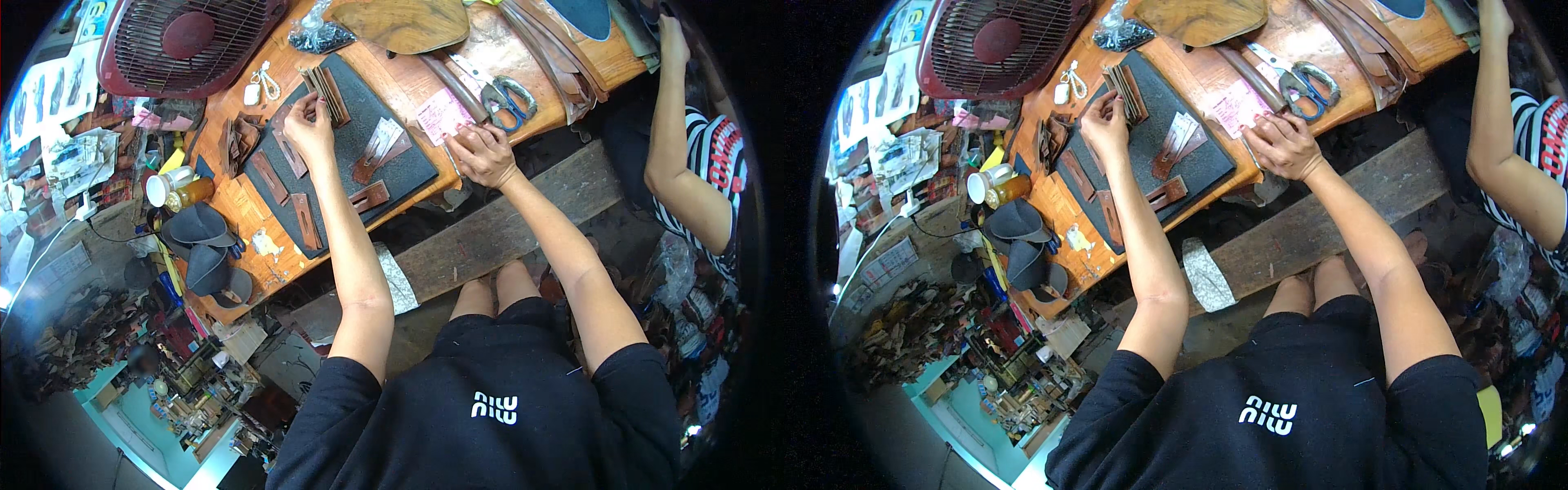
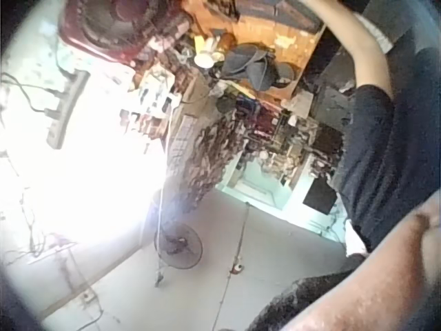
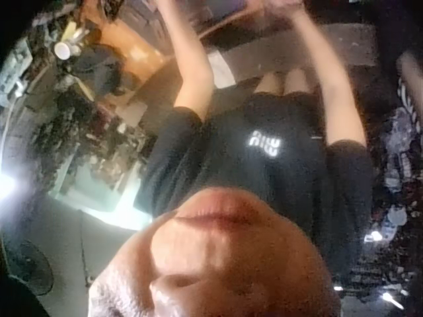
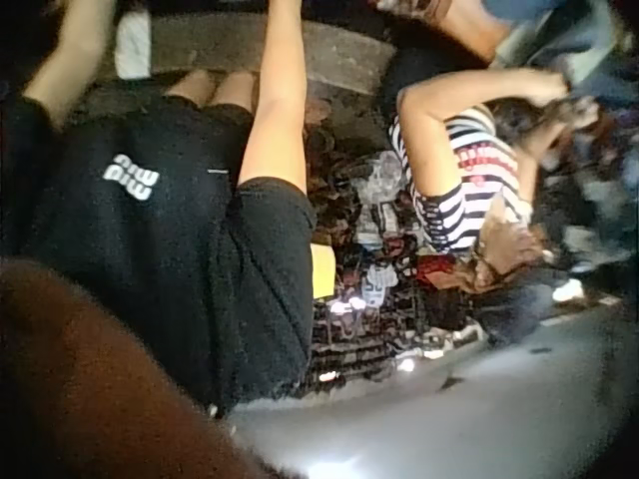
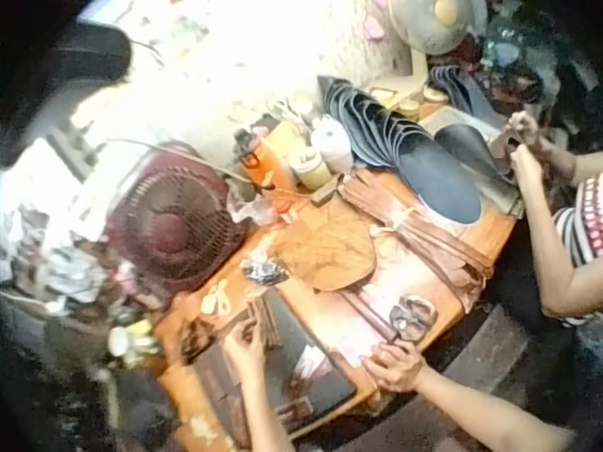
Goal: Cleaning and preparing small leather components for shoe assembly.
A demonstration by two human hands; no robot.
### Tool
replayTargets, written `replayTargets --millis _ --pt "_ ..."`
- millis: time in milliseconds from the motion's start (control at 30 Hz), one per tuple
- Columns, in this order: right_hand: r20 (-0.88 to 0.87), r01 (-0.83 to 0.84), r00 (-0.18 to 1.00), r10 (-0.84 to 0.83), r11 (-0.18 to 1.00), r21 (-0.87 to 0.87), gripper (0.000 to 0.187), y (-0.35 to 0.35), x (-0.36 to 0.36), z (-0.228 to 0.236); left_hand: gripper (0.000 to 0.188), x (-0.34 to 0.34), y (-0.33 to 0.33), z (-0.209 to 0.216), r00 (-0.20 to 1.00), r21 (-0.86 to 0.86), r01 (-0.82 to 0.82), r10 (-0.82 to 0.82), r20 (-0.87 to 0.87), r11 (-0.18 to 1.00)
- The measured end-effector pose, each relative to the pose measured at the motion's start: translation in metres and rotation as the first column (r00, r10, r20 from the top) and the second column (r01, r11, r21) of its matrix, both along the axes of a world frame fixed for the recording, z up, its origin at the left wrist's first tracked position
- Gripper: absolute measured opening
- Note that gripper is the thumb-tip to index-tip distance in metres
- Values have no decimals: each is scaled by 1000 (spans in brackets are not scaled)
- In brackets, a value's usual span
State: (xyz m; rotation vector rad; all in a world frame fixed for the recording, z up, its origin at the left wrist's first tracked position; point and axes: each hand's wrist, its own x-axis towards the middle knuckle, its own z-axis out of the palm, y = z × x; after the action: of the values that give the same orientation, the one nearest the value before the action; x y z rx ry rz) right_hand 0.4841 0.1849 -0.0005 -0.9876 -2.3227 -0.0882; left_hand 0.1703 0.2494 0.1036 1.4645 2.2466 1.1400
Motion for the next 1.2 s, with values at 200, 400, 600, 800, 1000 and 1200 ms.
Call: replayTargets --millis 200,400,600,800,1000,1200 --pt "-4 -5 1000 5 1000 -2 45 0 0 1 23 -5 0 -2 999 20 25 -26 22 999" --pt "11 1 1000 -1 1000 4 45 -1 1 -4 30 -2 0 -2 999 1 14 -14 34 1000" --pt "10 5 1000 -5 1000 -4 46 -1 0 -4 35 -8 1 -6 1000 -7 21 -21 -23 1000" --pt "10 3 1000 -3 1000 -8 47 0 0 -4 65 4 -2 -4 992 -7 31 -32 -120 999" --pt "18 6 1000 -5 1000 -17 48 -1 0 -1 87 24 -4 1 902 -109 -56 4 -432 992" --pt "15 0 1000 -1 1000 9 44 1 -1 -2 56 24 -16 0 818 161 124 -10 -576 979"
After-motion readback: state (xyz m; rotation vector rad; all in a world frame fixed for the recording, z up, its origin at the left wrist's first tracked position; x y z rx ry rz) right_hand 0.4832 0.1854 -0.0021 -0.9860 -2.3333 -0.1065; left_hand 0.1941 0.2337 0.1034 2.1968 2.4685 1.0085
